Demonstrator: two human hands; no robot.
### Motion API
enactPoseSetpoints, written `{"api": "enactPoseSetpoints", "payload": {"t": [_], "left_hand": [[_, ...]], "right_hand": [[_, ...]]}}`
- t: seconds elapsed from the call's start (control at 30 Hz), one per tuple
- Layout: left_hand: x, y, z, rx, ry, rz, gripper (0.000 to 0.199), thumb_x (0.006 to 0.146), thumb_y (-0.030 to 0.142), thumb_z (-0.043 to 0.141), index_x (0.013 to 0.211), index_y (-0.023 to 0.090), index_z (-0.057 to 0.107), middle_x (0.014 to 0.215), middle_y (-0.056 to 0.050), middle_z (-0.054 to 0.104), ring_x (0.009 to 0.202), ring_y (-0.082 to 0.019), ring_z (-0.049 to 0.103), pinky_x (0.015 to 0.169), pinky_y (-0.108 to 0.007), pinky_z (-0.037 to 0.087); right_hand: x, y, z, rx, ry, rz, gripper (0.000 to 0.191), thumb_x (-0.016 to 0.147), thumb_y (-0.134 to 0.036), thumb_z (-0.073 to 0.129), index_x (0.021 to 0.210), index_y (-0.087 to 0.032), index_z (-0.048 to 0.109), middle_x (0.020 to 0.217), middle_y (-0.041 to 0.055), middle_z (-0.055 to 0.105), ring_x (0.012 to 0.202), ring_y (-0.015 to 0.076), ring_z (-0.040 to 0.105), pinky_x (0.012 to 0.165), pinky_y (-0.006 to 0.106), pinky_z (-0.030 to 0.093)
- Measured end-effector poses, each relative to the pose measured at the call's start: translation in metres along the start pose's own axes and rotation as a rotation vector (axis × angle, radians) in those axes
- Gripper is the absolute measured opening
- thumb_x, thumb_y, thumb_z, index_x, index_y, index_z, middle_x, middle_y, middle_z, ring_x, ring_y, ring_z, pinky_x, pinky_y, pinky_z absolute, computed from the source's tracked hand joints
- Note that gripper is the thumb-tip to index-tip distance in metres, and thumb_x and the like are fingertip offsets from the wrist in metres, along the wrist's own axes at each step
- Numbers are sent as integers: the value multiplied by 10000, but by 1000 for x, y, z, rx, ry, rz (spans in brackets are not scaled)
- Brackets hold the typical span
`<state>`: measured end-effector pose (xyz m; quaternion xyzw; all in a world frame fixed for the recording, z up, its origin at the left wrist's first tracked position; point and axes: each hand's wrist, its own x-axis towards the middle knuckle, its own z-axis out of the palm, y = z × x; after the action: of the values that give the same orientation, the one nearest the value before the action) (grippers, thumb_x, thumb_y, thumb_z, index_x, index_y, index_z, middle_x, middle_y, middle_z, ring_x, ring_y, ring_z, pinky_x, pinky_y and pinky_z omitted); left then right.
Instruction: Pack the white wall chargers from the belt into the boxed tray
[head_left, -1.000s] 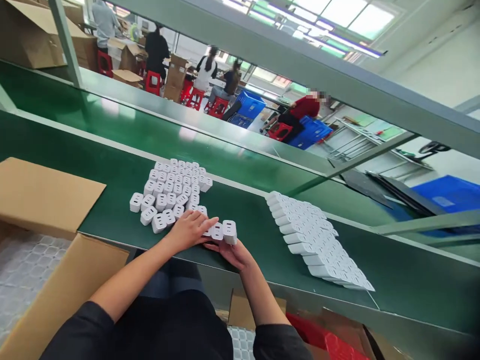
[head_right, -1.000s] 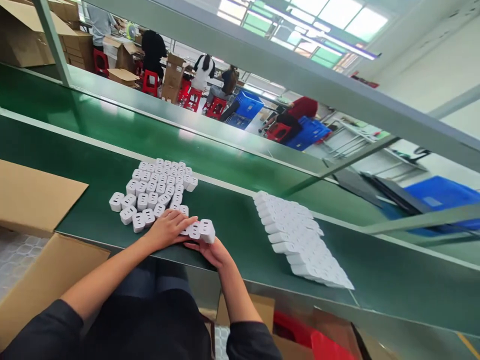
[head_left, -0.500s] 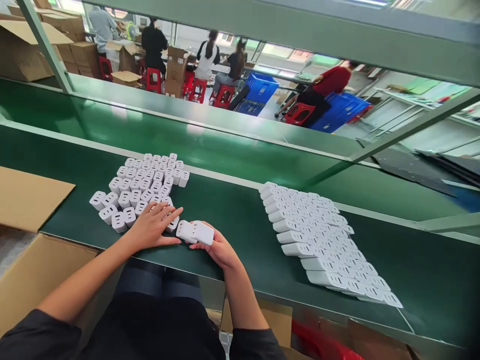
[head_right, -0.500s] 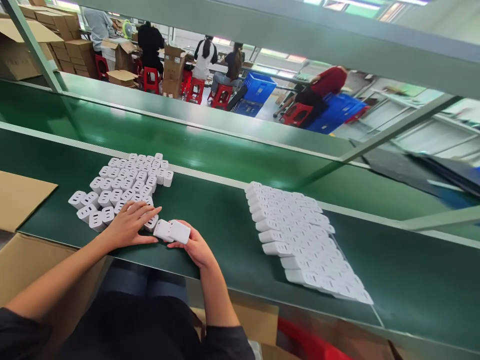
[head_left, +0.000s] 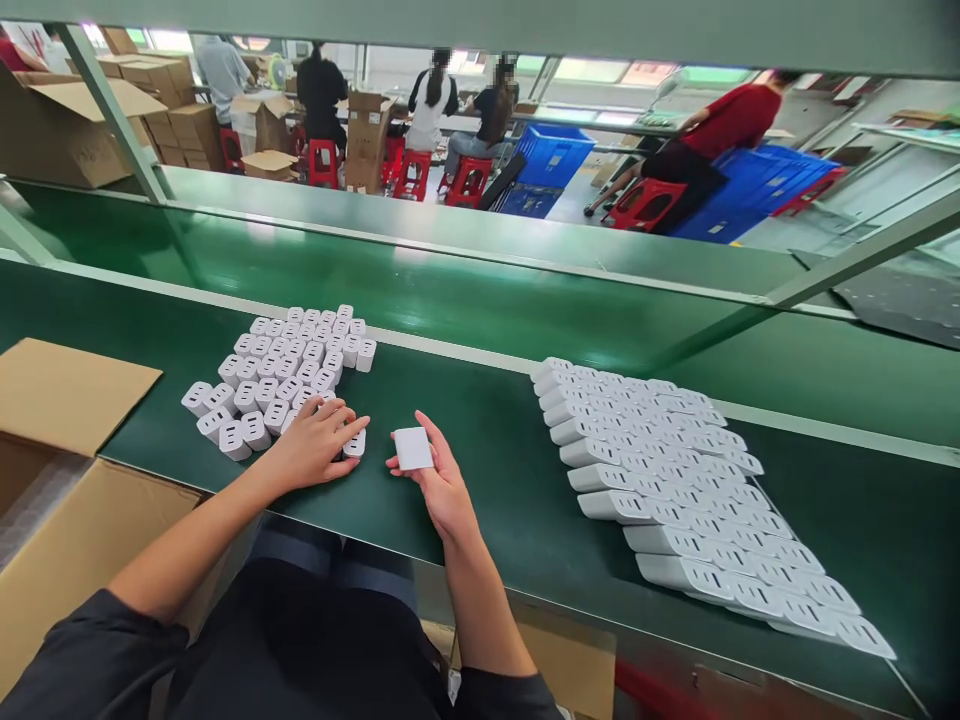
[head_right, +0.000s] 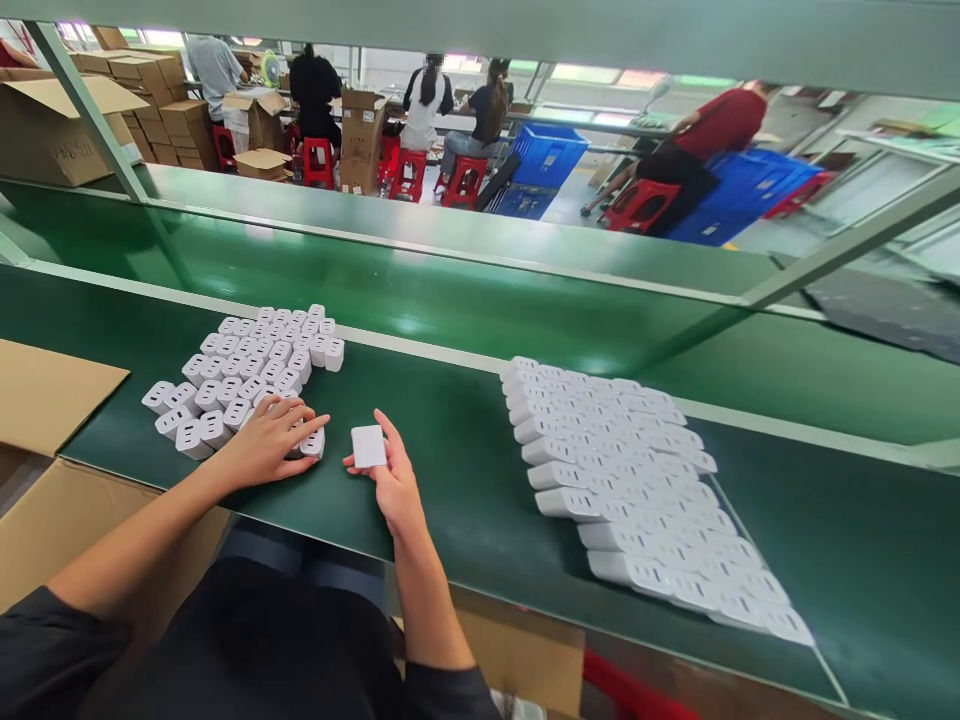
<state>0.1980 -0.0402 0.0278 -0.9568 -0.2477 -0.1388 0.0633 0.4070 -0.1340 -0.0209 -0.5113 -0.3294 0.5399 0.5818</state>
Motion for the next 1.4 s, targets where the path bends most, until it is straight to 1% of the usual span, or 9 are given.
{"api": "enactPoseSetpoints", "payload": {"t": [0.23,0.4,0.5,0.63,0.7,0.83,1.1,1.3,1.4], "left_hand": [[-29,-5,-5,-12,146,-126,528,925,436,588,1396,214,501,1324,-116,610,1282,-294,504,1063,-435,354],[-62,-9,8,15,341,-229,536,884,362,657,1376,238,483,1318,-118,613,1283,-306,509,1069,-452,375],[-73,-7,15,-1,394,-240,548,876,327,670,1375,240,462,1299,-118,621,1272,-306,516,1062,-460,389],[-76,-6,19,-45,428,-221,556,869,289,675,1377,232,456,1273,-115,634,1260,-298,524,1059,-456,408],[-75,-7,18,-73,431,-213,566,871,284,669,1389,232,449,1265,-111,640,1255,-292,531,1061,-449,411],[-74,-9,17,-116,413,-203,565,885,274,653,1405,242,435,1254,-100,647,1249,-283,542,1058,-438,414],[-72,-10,19,-154,418,-191,563,888,254,651,1407,229,434,1252,-98,650,1236,-276,547,1059,-424,404],[-73,-10,23,-159,420,-198,548,871,254,672,1381,224,473,1258,-95,657,1246,-278,545,1061,-416,389],[-71,-8,20,-145,410,-201,531,875,262,674,1368,220,485,1244,-89,669,1232,-279,552,1054,-415,379]], "right_hand": [[-3,3,3,-54,-202,-82,789,775,-187,606,1496,-365,340,1500,30,451,1188,235,622,1100,468,446],[-3,12,11,-568,-67,-413,564,892,-247,556,1441,-315,447,1508,84,420,1341,265,478,1124,482,416],[-3,15,17,-788,-94,-534,523,904,-227,548,1413,-326,478,1464,93,435,1365,262,444,1136,482,406],[-4,14,19,-841,-162,-546,686,888,-246,603,1511,-309,322,1521,108,363,1431,271,357,1164,498,374],[-4,13,17,-806,-137,-540,732,885,-283,633,1526,-299,280,1528,121,360,1396,272,410,1145,498,400],[-4,10,16,-783,-107,-513,675,889,-305,643,1491,-295,337,1491,119,427,1286,260,526,1093,478,454],[-7,5,19,-841,-137,-520,685,890,-265,635,1500,-298,325,1461,90,501,1320,247,507,1126,460,418],[-5,11,17,-864,-81,-573,595,906,-221,598,1462,-299,402,1335,67,613,1229,226,581,1061,426,487],[-4,14,18,-842,-97,-590,601,918,-224,580,1479,-293,374,1396,74,571,1274,227,556,1058,420,499]]}}
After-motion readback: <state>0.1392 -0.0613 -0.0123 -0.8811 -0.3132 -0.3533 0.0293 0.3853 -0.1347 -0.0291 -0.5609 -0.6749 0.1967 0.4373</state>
